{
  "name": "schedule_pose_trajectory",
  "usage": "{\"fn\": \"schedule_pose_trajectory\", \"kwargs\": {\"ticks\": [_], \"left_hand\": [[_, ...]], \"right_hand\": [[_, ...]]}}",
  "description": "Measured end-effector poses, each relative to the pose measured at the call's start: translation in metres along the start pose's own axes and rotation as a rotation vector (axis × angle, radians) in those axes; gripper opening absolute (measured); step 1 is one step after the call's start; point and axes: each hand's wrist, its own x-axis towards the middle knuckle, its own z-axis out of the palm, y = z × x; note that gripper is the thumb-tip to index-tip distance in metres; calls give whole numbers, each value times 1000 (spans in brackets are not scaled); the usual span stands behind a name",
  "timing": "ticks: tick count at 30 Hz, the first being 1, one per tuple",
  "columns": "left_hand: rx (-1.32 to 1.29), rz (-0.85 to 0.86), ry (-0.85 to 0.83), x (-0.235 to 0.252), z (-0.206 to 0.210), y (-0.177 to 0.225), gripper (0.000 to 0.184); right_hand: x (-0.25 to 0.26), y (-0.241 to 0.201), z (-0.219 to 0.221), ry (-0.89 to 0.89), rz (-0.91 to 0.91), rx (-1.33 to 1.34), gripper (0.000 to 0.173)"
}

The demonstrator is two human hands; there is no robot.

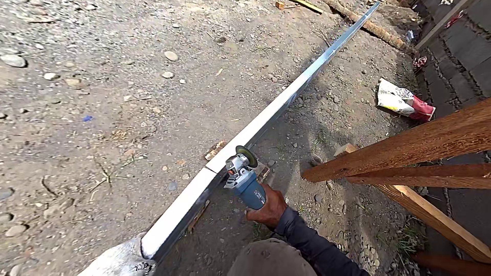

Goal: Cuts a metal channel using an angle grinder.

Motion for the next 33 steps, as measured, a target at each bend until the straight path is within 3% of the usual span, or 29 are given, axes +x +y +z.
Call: {"fn": "schedule_pose_trajectory", "kwargs": {"ticks": [33], "left_hand": [[49,27,-26,15,-3,-11,38]], "right_hand": [[2,1,1,99,-31,100,78]]}}
